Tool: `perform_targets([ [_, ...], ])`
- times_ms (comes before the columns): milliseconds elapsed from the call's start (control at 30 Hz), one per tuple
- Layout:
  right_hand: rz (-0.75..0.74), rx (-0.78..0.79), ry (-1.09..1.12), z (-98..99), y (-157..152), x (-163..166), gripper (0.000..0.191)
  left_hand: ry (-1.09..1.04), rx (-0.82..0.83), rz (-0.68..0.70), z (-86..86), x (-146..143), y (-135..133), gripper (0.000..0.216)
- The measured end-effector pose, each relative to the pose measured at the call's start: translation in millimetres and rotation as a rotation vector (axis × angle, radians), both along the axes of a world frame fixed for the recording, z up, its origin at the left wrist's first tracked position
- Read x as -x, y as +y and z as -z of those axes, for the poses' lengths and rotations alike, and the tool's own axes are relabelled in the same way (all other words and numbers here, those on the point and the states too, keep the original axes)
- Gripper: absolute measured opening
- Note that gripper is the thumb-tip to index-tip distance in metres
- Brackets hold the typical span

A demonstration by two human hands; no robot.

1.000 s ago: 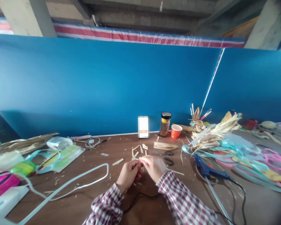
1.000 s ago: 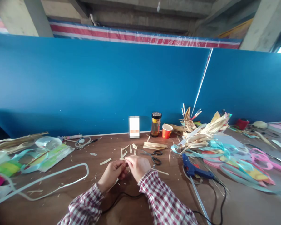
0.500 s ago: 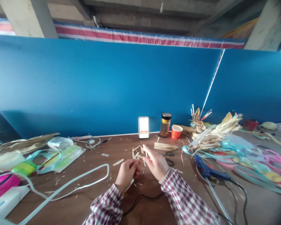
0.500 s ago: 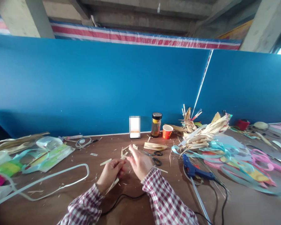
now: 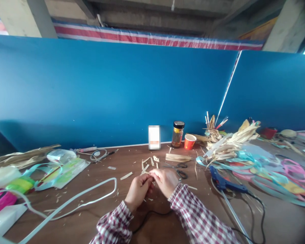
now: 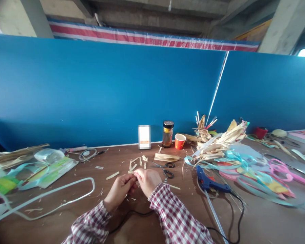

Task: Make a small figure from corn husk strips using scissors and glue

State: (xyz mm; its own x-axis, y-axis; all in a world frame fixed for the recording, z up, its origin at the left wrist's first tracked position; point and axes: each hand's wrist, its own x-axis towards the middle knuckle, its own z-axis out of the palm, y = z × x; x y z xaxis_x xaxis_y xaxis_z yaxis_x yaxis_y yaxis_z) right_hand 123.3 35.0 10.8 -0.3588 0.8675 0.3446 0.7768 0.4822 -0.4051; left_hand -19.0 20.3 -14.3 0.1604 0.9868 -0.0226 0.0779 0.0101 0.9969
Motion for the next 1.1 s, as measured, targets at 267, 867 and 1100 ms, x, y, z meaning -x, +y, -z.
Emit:
perform_targets([
  [267, 0.006, -0.039, -0.013, 1.7, 2, 0, 0.027, -0.020, 0.013, 0.013, 2.9, 0, 1, 0.028],
  [867, -0.089, -0.118, -0.055, -16.6, -9, -4, 0.026, 0.216, -0.228, -0.046, -1.1, 2, -6, 0.029],
  [1100, -0.066, -0.063, -0.104, -10.7, -4, -6, 0.025, 0.311, -0.317, -0.074, -7.3, 3, -6, 0.026],
])
